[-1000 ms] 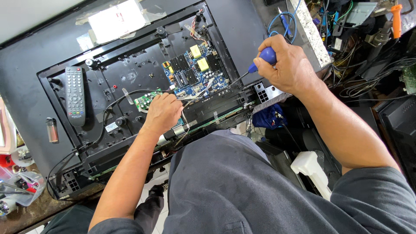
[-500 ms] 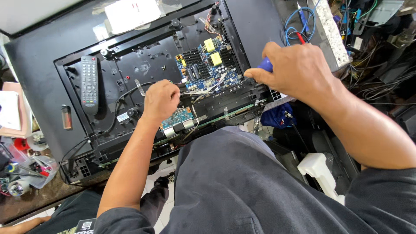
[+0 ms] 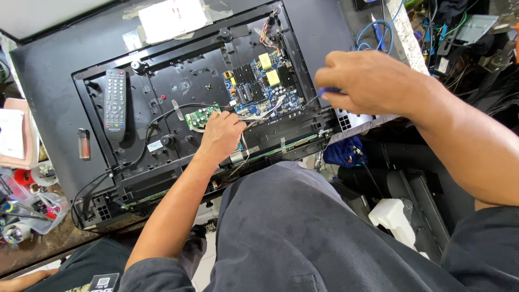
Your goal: The person unscrews and removes a circuit board from the back of a television, cleans the board with a brush, and then places it back into the television.
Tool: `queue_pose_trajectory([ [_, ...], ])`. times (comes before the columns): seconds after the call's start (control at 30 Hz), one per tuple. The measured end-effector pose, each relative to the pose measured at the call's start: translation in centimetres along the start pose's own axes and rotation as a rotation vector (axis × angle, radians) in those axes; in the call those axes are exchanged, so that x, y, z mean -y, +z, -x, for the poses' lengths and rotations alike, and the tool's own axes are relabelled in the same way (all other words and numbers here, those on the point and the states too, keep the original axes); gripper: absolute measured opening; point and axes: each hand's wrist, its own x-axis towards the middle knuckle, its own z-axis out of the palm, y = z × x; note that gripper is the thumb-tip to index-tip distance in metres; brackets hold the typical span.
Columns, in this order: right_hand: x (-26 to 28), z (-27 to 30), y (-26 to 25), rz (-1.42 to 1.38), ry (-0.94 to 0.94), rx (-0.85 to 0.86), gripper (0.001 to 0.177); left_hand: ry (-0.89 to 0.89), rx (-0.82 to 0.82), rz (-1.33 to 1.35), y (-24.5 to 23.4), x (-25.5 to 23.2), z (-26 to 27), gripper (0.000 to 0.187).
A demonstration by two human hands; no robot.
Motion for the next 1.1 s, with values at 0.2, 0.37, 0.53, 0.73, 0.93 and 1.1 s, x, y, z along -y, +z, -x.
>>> queue_pose_trajectory([
  [0.2,-0.7,0.4,1.7,-0.127,0.128,-0.141,0.068,0.007,0.119,-0.028,-0.8,0.1,-0.3,0.008],
  [0.37,-1.8,0.0,3.8,-0.040,0.052,-0.204,0.038,-0.132,0.036,0.372,-2.6,0.2,-0.9,0.023],
  [0.53,-0.6,0.4,2.4,-0.045,0.259,-0.097,0.053,-0.510,-0.077,0.312,-4.2,4.3,-1.4,0.023],
  [0.73,-0.1,1.1,1.1,-0.197,-0.079,-0.070,0.026,-0.647,0.009,0.074,-1.9,9.6,-2.3,0.016],
  [0.93,-0.9,1.1,3.0,0.058,0.062,-0.179,0.041,-0.593,0.082,0.002,-0.3,9.6,-2.3,0.013],
  [1.1,0.1,1.4,0.7,-0.344,-0.119,-0.020,0.029,-0.546,-0.061,0.219,-2.9,1.8,-8.5,0.022],
])
